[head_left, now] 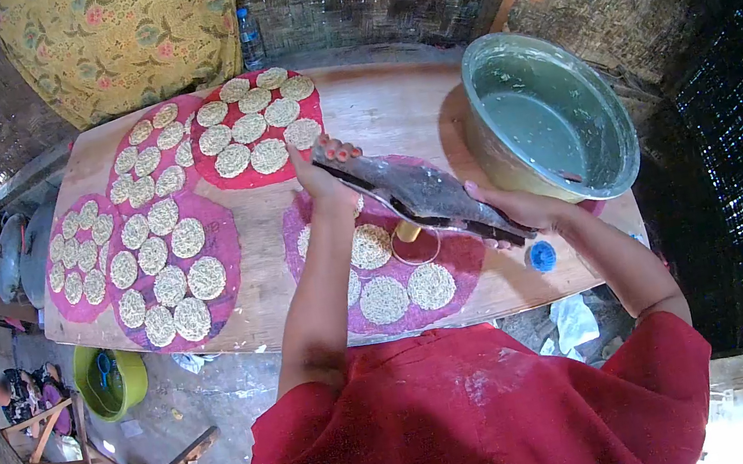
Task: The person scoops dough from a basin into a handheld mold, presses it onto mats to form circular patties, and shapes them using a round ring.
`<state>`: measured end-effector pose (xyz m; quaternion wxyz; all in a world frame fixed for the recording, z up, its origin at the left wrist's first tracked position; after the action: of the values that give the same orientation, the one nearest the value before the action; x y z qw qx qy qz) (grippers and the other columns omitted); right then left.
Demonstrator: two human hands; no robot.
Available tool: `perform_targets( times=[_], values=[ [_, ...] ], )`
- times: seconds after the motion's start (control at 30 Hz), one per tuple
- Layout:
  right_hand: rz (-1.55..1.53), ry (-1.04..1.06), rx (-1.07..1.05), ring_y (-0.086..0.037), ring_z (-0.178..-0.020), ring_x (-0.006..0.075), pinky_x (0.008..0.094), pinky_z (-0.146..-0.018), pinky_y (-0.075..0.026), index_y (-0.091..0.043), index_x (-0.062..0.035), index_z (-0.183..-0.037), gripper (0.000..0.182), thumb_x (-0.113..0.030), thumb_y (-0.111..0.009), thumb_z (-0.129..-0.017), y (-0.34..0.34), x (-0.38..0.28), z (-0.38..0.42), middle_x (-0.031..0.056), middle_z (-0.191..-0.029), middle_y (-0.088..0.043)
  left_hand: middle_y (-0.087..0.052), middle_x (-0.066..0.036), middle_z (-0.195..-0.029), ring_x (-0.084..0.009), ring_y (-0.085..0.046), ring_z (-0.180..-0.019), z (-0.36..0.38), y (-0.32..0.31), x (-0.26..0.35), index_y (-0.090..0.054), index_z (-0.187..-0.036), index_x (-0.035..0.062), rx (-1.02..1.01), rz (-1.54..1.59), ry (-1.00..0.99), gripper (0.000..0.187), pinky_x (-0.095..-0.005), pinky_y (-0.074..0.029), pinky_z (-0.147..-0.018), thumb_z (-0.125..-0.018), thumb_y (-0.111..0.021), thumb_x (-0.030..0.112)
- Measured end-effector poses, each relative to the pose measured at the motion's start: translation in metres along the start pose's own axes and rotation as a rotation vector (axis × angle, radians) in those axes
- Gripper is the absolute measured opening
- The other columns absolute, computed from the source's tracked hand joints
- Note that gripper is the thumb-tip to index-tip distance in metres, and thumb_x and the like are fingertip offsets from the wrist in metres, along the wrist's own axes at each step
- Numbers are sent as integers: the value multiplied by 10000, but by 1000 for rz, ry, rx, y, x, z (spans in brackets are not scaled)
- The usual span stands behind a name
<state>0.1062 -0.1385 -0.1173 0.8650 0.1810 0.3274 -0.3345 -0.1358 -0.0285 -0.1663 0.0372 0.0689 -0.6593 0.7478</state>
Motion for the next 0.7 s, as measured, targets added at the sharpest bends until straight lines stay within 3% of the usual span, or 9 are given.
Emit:
perform_targets(
  times=[0.1,0.2,0.27,0.37,0.43,0.57,0.63,0.7],
  values=[
    [-3,-64,-10,-496,-461,85,232,-394,-380,-589,-129,-977,642,-666,-251,-880,-4,16,-12,-1,-601,-528,-342,21,-500,-161,-377,-469,-4,32,-6,-419,-684,142,57,22,16,568,-332,-352,-554,-867,-269,658],
    [-13,-37,-36,-483,-465,97,223,-404,-378,-573,-128,-991,622,-653,-257,-888,-8,25,-28,13,-616,-525,-340,30,-506,-158,-364,-459,-4,39,-2,-411,-684,145,64,19,25,566,-328,-341,-541,-866,-251,657],
    [39,-36,28,-476,-450,102,230,-391,-373,-575,-110,-948,627,-651,-266,-887,-4,25,-33,14,-595,-516,-329,43,-487,-135,-346,-434,-6,40,-2,-415,-656,156,114,31,22,551,-297,-325,-495,-887,-244,626],
    [215,12,164,-463,-421,105,239,-371,-366,-573,-85,-878,636,-649,-279,-886,11,20,-35,14,-557,-495,-315,33,-493,-138,-326,-442,-20,45,-9,-392,-669,150,47,46,33,545,-304,-315,-525,-879,-237,628],
    [303,-4,235,-473,-419,107,262,-383,-376,-582,-53,-749,721,-695,-274,-856,23,21,-30,26,-545,-504,-308,34,-487,-136,-321,-437,-23,51,-20,-390,-664,150,52,46,38,542,-302,-313,-523,-881,-229,621],
    [236,-41,261,-462,-397,109,251,-362,-366,-554,-54,-781,629,-626,-316,-893,27,28,-11,23,-510,-472,-295,36,-474,-135,-306,-426,-16,61,-45,-385,-650,149,109,99,61,533,-302,-312,-505,-893,-208,590],
    [208,-58,284,-473,-397,117,271,-380,-375,-517,-54,-601,714,-685,-303,-858,28,43,-10,34,-496,-481,-285,34,-475,-135,-299,-427,-6,64,-51,-378,-650,145,149,158,73,527,-301,-295,-488,-898,-203,576],
    [241,-77,307,-469,-389,119,269,-377,-374,-509,-57,-589,710,-681,-306,-860,17,40,-3,35,-480,-471,-280,40,-469,-130,-290,-413,11,54,-45,-374,-641,147,239,110,67,519,-295,-287,-471,-901,-212,566]
  ],
)
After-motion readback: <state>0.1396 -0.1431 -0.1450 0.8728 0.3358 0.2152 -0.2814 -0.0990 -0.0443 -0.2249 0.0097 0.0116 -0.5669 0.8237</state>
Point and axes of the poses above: each hand's wrist, its own z-axis away from the middle knuckle, its own y-axis out of the back of the hand, x = y × z, the point moved 6 cm from there along -z, towards the middle knuckle
